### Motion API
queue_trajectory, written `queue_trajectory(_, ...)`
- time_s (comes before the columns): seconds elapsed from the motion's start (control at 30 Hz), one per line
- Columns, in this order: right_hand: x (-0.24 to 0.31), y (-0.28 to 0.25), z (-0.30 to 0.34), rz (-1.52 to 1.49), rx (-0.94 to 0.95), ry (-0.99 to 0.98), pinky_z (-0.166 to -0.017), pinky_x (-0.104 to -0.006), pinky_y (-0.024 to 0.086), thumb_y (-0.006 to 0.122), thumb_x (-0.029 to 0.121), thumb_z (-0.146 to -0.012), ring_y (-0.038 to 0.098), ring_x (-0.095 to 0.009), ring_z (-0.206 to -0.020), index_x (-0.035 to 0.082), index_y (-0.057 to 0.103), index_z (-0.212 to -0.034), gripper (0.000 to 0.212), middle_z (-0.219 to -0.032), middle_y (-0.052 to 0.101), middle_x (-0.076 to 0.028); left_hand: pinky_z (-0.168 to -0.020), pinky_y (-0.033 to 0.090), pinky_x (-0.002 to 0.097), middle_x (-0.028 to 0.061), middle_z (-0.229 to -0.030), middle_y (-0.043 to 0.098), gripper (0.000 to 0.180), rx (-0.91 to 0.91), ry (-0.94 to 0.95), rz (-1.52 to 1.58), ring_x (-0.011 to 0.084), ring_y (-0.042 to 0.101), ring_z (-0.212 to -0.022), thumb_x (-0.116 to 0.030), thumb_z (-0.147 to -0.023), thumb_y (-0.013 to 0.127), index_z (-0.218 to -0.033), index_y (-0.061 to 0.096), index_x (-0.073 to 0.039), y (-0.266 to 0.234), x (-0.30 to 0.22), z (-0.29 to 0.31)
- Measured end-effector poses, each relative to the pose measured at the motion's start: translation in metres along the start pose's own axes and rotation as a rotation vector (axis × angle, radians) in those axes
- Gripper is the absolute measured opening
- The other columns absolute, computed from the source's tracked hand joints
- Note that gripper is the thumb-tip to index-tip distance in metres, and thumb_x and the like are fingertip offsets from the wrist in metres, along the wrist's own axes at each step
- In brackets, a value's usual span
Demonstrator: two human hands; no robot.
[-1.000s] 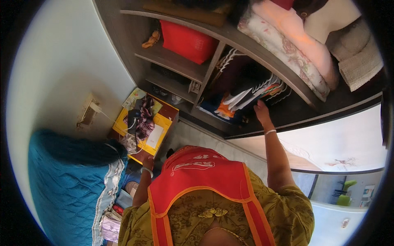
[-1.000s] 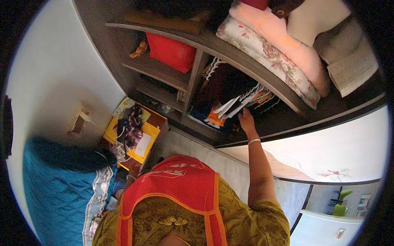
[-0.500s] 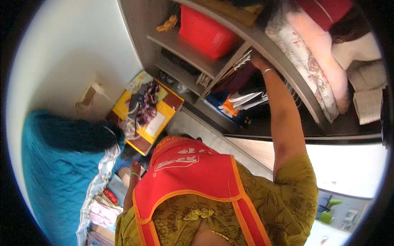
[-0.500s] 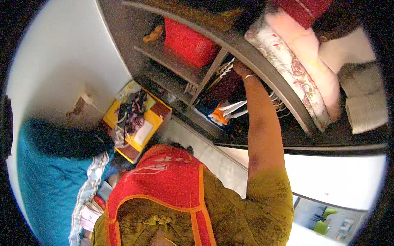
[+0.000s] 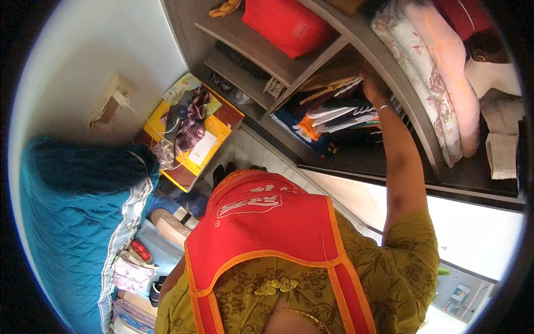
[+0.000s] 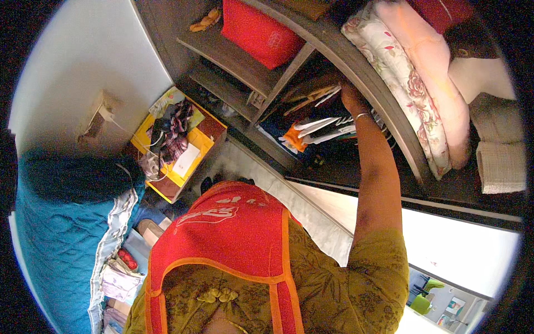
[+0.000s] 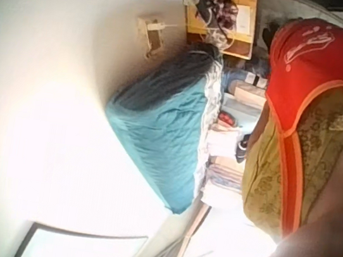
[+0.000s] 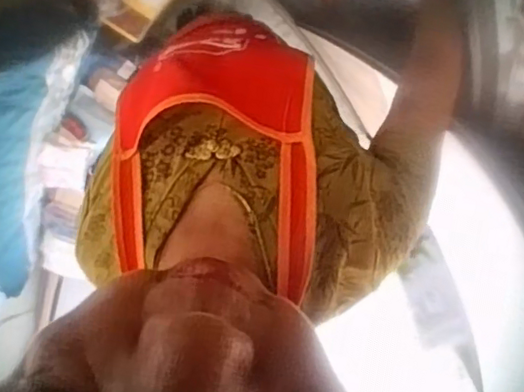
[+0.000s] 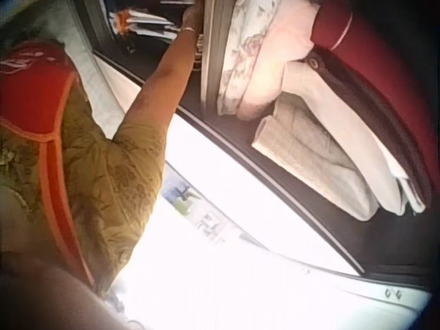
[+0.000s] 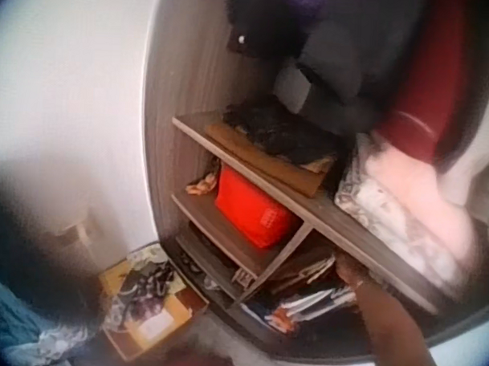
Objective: The person removes items of clothing from a closet shelf, places them into a storage bag on a bed, and then gathers more clothes from the closet.
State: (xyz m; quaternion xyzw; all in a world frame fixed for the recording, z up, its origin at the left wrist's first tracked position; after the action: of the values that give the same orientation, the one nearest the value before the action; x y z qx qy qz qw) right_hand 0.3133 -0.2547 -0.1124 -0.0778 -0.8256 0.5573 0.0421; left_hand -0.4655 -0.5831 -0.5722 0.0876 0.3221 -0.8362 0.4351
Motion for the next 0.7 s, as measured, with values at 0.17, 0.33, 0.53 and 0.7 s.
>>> queue_trajectory(0.17,-0.068,0.023,0.024,0.007,0.157,0.314,-0.103,-0.0404,0.022,0.04,0.038,-0.089,0.032,-0.036,-0.124,0.007,0.045,-0.125,0.048,-0.134,0.036,-0.02,-0.07,0.045,0.0315,0.0128,-0.09,0.055,0.035,-0.021,0.031,-0.002,0.0201,0.053,-0.079,-0.012,-0.075,0.055,-0.109,0.054,-0.002,-0.02,-0.008,0.002)
queue_trajectory(0.33,-0.072,-0.011,0.051,-0.004,0.142,0.48,-0.105,-0.0411,0.018,0.039,0.049,-0.087,0.029,-0.035,-0.127,0.004,0.04,-0.128,0.062,-0.136,0.033,-0.019,-0.072,0.044,0.0322,0.0133,-0.093,0.054,0.036,-0.019,0.065,-0.045,0.0211,0.052,-0.082,-0.012,-0.075,0.055,-0.11,0.053,-0.002,-0.035,-0.014,0.001)
queue_trajectory(0.53,-0.058,0.005,0.049,-0.121,0.306,0.572,-0.1,-0.043,0.029,0.038,0.027,-0.091,0.033,-0.037,-0.123,0.007,0.041,-0.128,0.043,-0.135,0.035,-0.019,-0.074,0.044,0.0332,0.014,-0.096,0.053,0.037,-0.06,0.116,-0.121,0.0223,0.051,-0.085,-0.011,-0.076,0.055,-0.112,0.052,-0.002,-0.069,-0.017,0.001)
queue_trajectory(0.7,-0.04,0.021,0.063,0.1,0.204,0.54,-0.075,-0.0466,0.048,0.046,0.017,-0.079,0.06,-0.036,-0.088,0.001,0.061,-0.098,0.029,-0.1,0.06,-0.021,-0.076,0.043,0.0339,0.0146,-0.099,0.052,0.038,0.005,0.243,-0.277,0.0233,0.051,-0.088,-0.011,-0.076,0.055,-0.113,0.051,-0.002,-0.073,-0.072,-0.017)
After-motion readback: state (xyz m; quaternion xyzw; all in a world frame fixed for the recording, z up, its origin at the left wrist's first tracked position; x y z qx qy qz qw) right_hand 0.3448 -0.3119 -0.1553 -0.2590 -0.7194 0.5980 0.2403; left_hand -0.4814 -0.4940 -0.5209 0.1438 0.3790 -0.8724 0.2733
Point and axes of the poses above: each hand's wrist, its own z-axis away from the middle knuckle, its own y-axis out of the palm, x = y × z, the point moved 9 cm from there along -z, towards the middle knuckle
